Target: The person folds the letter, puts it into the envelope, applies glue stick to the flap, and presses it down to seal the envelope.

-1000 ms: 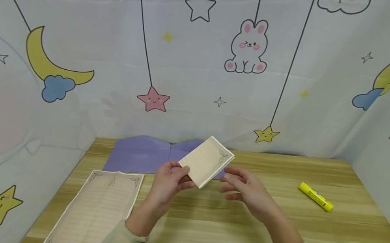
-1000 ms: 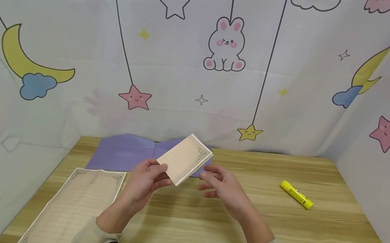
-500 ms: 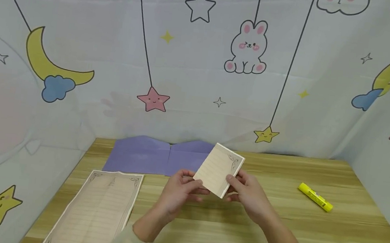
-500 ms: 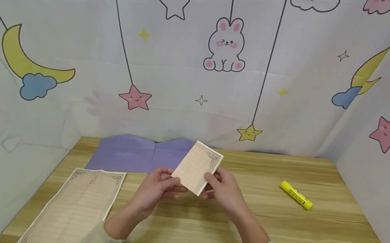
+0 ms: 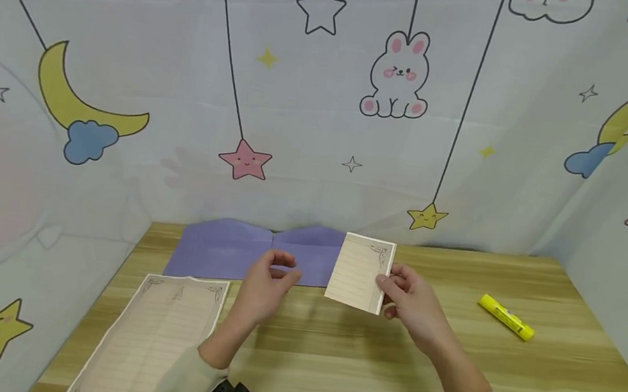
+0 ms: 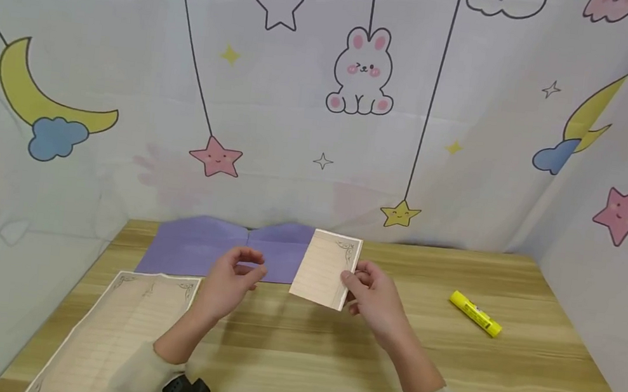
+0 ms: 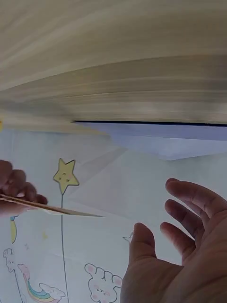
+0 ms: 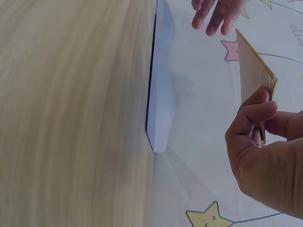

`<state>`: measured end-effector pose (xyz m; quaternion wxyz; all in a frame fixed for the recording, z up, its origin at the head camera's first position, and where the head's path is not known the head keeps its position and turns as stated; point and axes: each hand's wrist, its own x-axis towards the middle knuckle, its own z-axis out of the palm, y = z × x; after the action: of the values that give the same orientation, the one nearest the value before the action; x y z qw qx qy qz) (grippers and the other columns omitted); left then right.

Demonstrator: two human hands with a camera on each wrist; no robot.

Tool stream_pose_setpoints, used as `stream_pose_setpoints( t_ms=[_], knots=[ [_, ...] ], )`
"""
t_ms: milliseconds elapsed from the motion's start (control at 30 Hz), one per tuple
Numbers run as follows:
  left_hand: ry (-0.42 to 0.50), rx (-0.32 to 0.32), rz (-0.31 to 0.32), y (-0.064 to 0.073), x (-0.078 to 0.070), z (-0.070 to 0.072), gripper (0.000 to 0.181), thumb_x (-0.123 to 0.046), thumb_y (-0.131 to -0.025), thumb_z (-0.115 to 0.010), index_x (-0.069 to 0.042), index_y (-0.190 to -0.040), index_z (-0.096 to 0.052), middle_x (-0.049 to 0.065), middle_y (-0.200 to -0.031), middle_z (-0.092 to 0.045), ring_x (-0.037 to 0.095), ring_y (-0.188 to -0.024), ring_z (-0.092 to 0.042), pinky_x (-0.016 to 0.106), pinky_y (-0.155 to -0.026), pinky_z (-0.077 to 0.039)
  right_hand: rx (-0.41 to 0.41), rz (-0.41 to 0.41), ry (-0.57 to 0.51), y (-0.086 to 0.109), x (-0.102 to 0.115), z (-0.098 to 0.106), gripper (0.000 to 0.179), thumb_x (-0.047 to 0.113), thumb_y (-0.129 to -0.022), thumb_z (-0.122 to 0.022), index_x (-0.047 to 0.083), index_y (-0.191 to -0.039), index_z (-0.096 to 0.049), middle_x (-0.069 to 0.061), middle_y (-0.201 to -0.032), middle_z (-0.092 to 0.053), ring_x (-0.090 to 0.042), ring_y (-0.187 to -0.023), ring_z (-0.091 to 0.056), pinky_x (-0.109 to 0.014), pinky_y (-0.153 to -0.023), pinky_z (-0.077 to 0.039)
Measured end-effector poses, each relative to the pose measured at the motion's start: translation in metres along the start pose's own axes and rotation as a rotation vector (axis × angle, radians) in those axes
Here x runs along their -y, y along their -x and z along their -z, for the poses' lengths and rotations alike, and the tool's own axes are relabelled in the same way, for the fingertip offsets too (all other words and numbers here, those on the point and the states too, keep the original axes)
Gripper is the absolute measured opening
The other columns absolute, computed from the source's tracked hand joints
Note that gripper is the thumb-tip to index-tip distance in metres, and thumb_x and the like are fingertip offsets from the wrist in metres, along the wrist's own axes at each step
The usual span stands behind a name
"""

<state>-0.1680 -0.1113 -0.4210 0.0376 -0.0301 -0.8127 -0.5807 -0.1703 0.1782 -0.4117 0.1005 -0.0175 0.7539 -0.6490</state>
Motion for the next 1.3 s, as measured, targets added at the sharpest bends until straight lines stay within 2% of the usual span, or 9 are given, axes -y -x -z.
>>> stream_pose_setpoints(
  t_ms=[133, 367, 567, 733, 867, 1000, 1300],
  knots=[
    [-0.227, 0.0, -0.064, -0.012, 0.009, 0.013, 0.037, -0.016, -0.101, -0.076, -0.004, -0.133, -0.064, 0.015, -0.133, -0.066, 0.035, -0.119, -0.066, 0.048, -0.091, -0.059, -0.02, 0.008, 0.034, 0.001, -0.004, 0.011, 0.035, 0.019, -0.111, -0.06, -0.002, -0.137, -0.054, -0.012, -0.093, -0.063, -0.026, -0.08, -0.06, -0.028, -0.063, -0.052],
    [-0.651, 0.091, -0.185, -0.04, 0.021, 0.027, 0.051, -0.02, -0.099, -0.079, 0.001, -0.142, -0.061, 0.02, -0.142, -0.06, 0.039, -0.13, -0.06, 0.053, -0.107, -0.05, -0.077, -0.017, 0.115, 0.004, -0.014, 0.029, 0.036, 0.019, -0.111, -0.06, -0.003, -0.138, -0.055, -0.012, -0.1, -0.069, -0.023, -0.079, -0.061, -0.03, -0.062, -0.053],
    [-0.878, 0.225, -0.204, -0.062, 0.033, 0.028, 0.056, -0.028, -0.1, -0.077, 0.003, -0.145, -0.06, 0.021, -0.145, -0.057, 0.04, -0.132, -0.058, 0.052, -0.112, -0.047, -0.091, -0.034, 0.168, 0.005, -0.019, 0.038, 0.039, 0.021, -0.112, -0.057, -0.004, -0.142, -0.053, -0.013, -0.103, -0.067, -0.022, -0.08, -0.062, -0.031, -0.063, -0.055],
    [-1.048, 0.308, -0.206, -0.07, 0.04, 0.021, 0.055, -0.038, -0.103, -0.071, -0.002, -0.143, -0.062, 0.018, -0.149, -0.058, 0.04, -0.139, -0.053, 0.058, -0.116, -0.04, -0.092, -0.039, 0.179, 0.006, -0.021, 0.045, 0.038, 0.02, -0.113, -0.056, -0.004, -0.142, -0.053, -0.014, -0.105, -0.067, -0.023, -0.082, -0.062, -0.032, -0.065, -0.055],
    [-1.094, 0.346, -0.191, -0.068, 0.044, 0.017, 0.051, -0.04, -0.105, -0.068, -0.005, -0.142, -0.065, 0.014, -0.151, -0.057, 0.038, -0.141, -0.052, 0.064, -0.117, -0.035, -0.1, -0.047, 0.19, 0.007, -0.021, 0.047, 0.036, 0.019, -0.113, -0.056, -0.005, -0.14, -0.053, -0.014, -0.105, -0.067, -0.023, -0.082, -0.062, -0.032, -0.065, -0.055],
    [-1.084, 0.387, -0.188, -0.059, 0.043, 0.015, 0.051, -0.04, -0.106, -0.067, -0.006, -0.144, -0.064, 0.013, -0.153, -0.056, 0.035, -0.144, -0.05, 0.066, -0.119, -0.031, -0.113, -0.05, 0.206, 0.006, -0.022, 0.05, 0.036, 0.02, -0.113, -0.056, -0.004, -0.139, -0.053, -0.014, -0.106, -0.067, -0.023, -0.083, -0.061, -0.031, -0.065, -0.055],
    [-1.044, 0.443, -0.259, -0.031, 0.036, 0.017, 0.048, -0.031, -0.104, -0.07, -0.003, -0.143, -0.064, 0.017, -0.153, -0.056, 0.035, -0.144, -0.049, 0.064, -0.119, -0.033, -0.119, -0.056, 0.197, 0.0, -0.025, 0.054, 0.038, 0.021, -0.113, -0.056, -0.005, -0.14, -0.053, -0.013, -0.103, -0.065, -0.022, -0.083, -0.06, -0.032, -0.065, -0.055]
  ],
)
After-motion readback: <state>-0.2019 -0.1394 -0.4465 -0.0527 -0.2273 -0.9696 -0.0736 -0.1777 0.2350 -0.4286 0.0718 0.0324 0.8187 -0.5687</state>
